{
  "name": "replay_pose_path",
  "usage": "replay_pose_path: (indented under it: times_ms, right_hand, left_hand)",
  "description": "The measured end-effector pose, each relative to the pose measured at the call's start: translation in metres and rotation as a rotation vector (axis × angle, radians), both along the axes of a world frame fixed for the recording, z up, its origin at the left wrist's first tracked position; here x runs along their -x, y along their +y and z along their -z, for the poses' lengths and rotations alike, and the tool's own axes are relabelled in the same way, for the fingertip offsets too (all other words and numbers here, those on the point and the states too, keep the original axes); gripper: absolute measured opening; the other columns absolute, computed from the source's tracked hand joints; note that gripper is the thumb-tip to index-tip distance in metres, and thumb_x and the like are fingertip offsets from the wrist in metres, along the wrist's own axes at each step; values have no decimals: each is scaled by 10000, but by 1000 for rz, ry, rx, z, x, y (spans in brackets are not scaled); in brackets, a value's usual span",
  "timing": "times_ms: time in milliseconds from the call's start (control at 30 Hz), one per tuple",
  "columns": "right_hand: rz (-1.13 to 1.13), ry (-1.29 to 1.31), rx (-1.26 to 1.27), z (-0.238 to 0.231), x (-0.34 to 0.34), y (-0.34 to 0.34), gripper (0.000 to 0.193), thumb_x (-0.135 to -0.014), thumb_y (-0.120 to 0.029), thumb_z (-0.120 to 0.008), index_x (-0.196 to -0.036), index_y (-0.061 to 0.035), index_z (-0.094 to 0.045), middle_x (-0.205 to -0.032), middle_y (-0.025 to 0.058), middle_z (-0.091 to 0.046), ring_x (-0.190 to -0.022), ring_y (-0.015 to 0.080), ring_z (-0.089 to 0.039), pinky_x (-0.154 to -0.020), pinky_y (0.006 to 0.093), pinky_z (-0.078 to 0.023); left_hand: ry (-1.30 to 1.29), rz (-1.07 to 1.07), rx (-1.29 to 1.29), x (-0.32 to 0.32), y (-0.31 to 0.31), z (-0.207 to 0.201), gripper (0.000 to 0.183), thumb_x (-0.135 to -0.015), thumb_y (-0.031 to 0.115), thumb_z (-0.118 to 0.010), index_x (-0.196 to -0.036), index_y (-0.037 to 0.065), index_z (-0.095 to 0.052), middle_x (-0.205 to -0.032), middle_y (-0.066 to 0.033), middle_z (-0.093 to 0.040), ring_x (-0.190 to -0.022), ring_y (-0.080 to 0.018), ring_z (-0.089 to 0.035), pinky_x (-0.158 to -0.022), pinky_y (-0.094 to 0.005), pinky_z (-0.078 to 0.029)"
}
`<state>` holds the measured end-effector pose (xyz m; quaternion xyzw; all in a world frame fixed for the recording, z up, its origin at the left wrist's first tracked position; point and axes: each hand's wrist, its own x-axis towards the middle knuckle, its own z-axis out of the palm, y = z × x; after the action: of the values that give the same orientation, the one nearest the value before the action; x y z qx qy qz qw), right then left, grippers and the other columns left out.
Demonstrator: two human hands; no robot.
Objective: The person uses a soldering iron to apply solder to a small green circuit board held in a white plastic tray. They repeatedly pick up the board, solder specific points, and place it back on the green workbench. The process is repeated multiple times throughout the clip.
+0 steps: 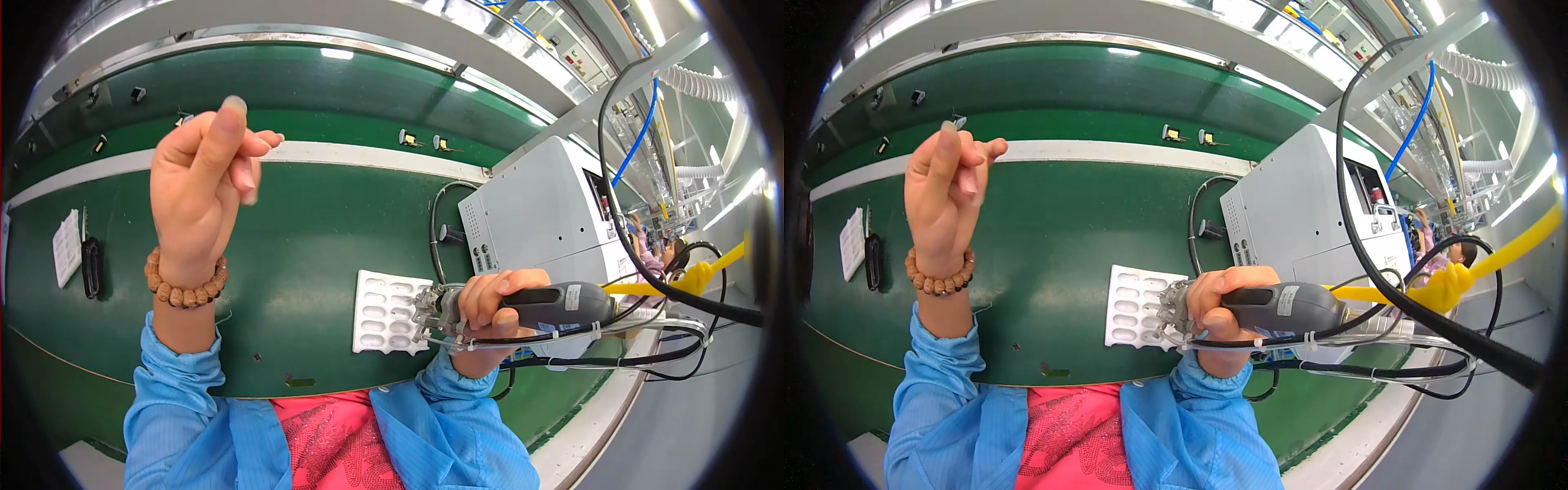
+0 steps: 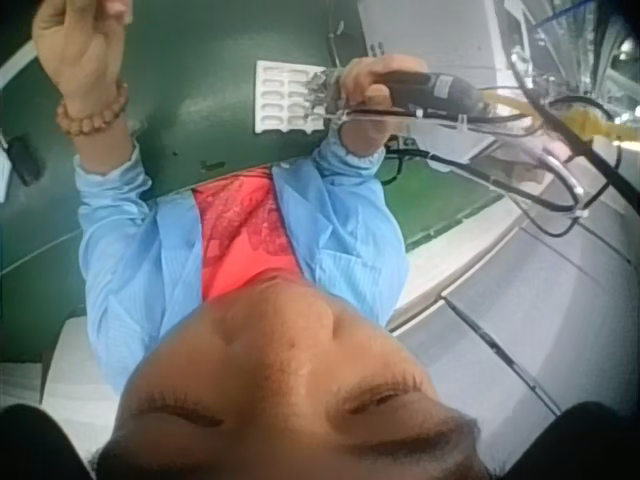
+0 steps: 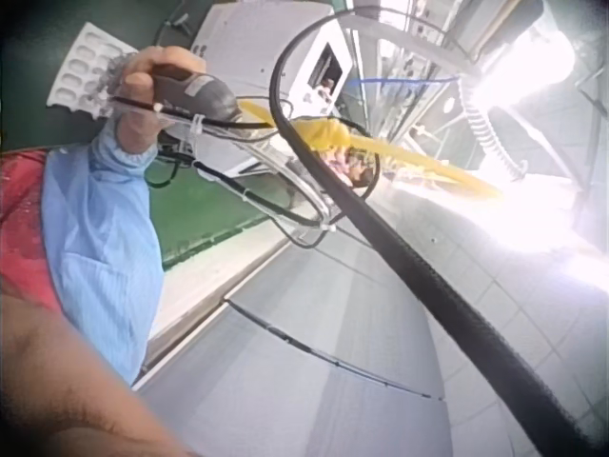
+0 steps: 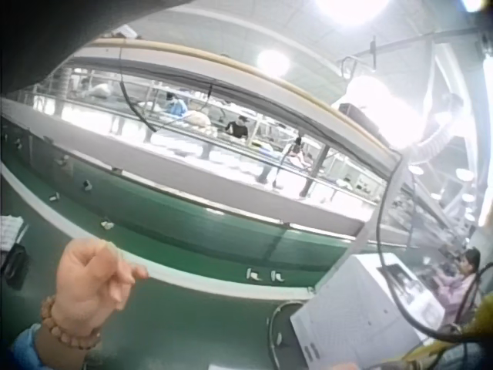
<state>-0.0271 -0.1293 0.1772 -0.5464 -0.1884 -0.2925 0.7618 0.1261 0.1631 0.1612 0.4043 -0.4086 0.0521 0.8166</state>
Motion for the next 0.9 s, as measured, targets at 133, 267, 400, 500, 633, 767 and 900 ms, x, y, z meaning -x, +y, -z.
replay_pose_path:
  times_ms: [133,267,400,500,633,767,900]
  right_hand:
    - [-15,1,5,3,0,-1,400,-820,-147,-810,-1007,6,-491,-555,51,-500,-454,145,-471,-422,278,-396]
    - [-10,-1,53,6,0,-2,396,-845,-198,-789,-1007,-5,-483,-565,39,-491,-446,134,-460,-408,267,-379]
    - [-3,-14,163,3,-2,-2,398,-899,-293,-741,-1005,-26,-465,-581,14,-469,-427,111,-435,-379,251,-350]
    - [6,-20,175,2,0,-2,395,-904,-294,-735,-1005,-24,-464,-578,13,-465,-424,110,-433,-373,252,-350]
    - [12,-21,176,5,-1,-3,399,-905,-303,-733,-1001,-25,-462,-575,9,-458,-422,107,-429,-372,251,-349]
    - [50,-10,169,5,1,-1,402,-905,-307,-733,-1000,-30,-459,-572,4,-449,-420,103,-421,-373,249,-347]
    - [41,-16,171,6,1,-1,401,-906,-308,-732,-1001,-30,-459,-575,6,-450,-420,103,-421,-372,246,-347]
  left_hand:
    - [143,-385,66,25,-36,-25,190,-884,-36,-684,-1071,-9,-665,-942,-103,-680,-811,-144,-631,-820,-281,-505]
    - [-2,-186,5,17,-23,-14,157,-907,18,-682,-1061,-5,-666,-919,-81,-673,-780,-135,-613,-744,-271,-502]
    - [72,-211,-30,20,-20,-13,139,-944,102,-668,-1039,2,-668,-872,-65,-665,-764,-125,-598,-696,-257,-481]
    - [95,-215,-5,23,-26,-17,136,-969,147,-645,-964,11,-655,-797,-40,-624,-732,-113,-566,-688,-263,-468]
    - [51,-165,-9,22,-29,-18,204,-997,163,-597,-837,37,-598,-702,1,-518,-656,-89,-467,-691,-285,-459]
    - [113,-194,-46,27,-32,-22,253,-1006,141,-544,-764,69,-523,-673,8,-447,-630,-91,-392,-694,-306,-437]
    - [114,-223,-145,30,-30,-23,275,-1007,129,-484,-736,97,-451,-671,3,-409,-654,-111,-389,-706,-322,-399]
